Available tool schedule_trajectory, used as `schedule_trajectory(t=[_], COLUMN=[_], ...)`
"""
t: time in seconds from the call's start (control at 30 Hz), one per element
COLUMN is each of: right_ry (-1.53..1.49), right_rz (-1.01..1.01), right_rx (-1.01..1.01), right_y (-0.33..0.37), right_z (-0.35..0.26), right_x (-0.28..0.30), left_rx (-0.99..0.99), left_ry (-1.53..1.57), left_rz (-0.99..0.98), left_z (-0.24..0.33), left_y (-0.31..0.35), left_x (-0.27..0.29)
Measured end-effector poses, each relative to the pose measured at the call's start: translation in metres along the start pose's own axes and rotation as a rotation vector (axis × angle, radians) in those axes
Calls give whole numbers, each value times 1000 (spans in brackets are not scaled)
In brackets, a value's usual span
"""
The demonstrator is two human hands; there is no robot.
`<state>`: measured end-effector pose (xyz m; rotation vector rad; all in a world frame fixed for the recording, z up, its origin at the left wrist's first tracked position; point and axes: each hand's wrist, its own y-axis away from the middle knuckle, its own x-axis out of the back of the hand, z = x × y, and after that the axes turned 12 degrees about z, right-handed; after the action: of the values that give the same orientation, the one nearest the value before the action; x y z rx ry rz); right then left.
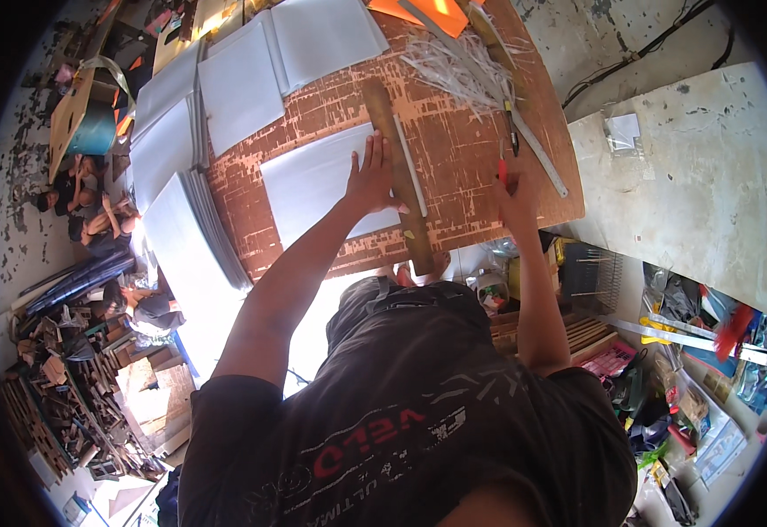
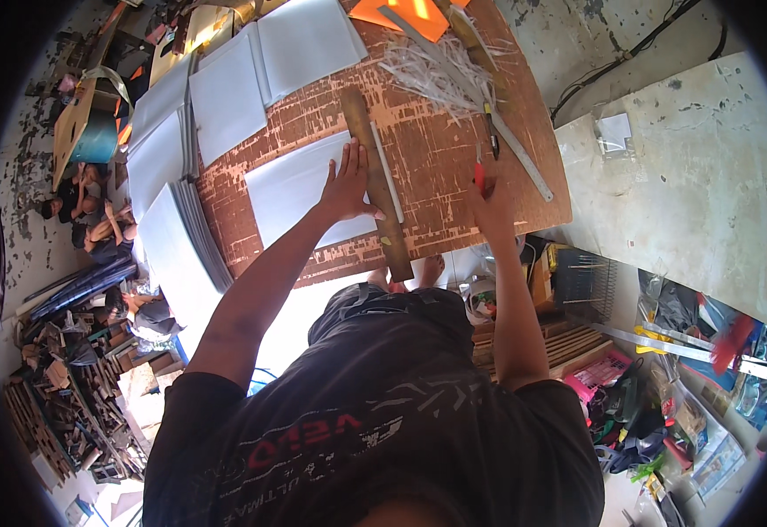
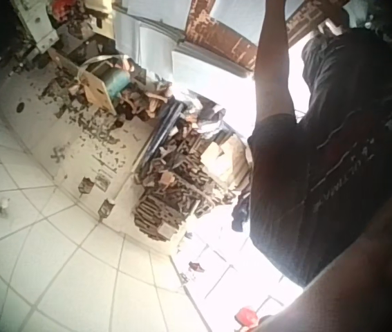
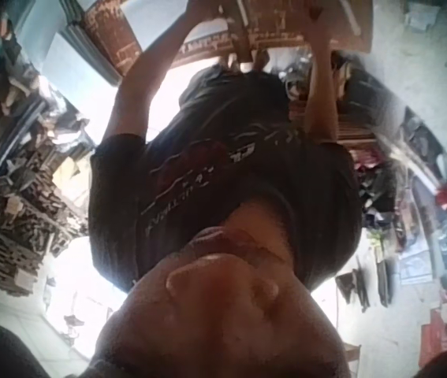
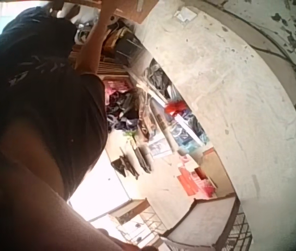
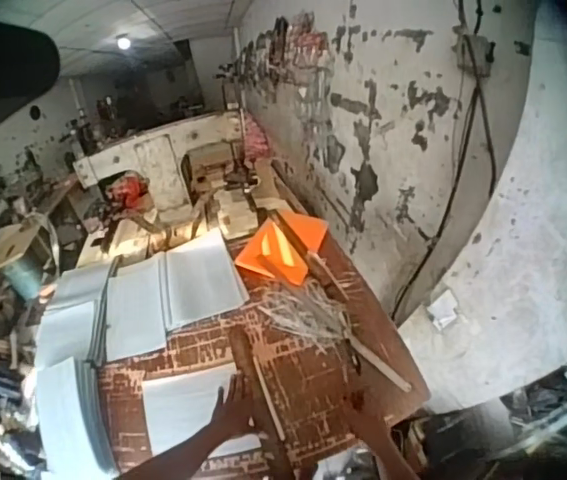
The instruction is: The person measures a stack of paper with a ruler, marks it with a pen, and then cuts individual sheets with a pair of shears on a wooden table.
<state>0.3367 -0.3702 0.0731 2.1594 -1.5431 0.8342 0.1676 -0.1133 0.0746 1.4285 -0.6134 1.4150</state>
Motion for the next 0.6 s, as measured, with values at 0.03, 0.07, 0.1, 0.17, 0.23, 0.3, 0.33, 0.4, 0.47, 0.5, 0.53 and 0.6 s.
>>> schedule_trajectory(t=[0.03,0.07,0.1,0.17,0.23,0.3,0.33,0.4,0.47,0.5,0.53,0.6], right_ry=[-109,-217,-214,-305,-333,-363,-357,-352,-445,-444,-265,-87], right_rz=[-62,-124,-123,-48,-91,-129,-129,-130,-138,-143,-171,-195], right_rx=[-194,-387,-386,-242,-260,-277,-226,-175,-308,-307,-213,-116], right_y=[10,18,27,45,62,78,85,93,99,101,102,107], right_z=[-1,0,12,47,39,29,27,19,10,4,-1,-7], right_x=[0,1,-4,-18,-22,-28,-32,-38,-41,-39,-37,-36], left_rx=[1,4,3,-27,-18,-12,-16,-20,-27,-23,-21,-22], left_ry=[10,21,24,32,45,57,60,63,74,75,83,90], left_rz=[9,19,19,30,34,39,43,46,54,53,60,70], left_z=[-1,-2,-2,1,-3,-4,-4,-3,-3,-3,-4,-4], left_y=[1,2,2,-2,0,1,1,2,2,4,5,4], left_x=[-1,-1,-1,-2,-4,-4,-4,-2,-2,-2,-3,-3])
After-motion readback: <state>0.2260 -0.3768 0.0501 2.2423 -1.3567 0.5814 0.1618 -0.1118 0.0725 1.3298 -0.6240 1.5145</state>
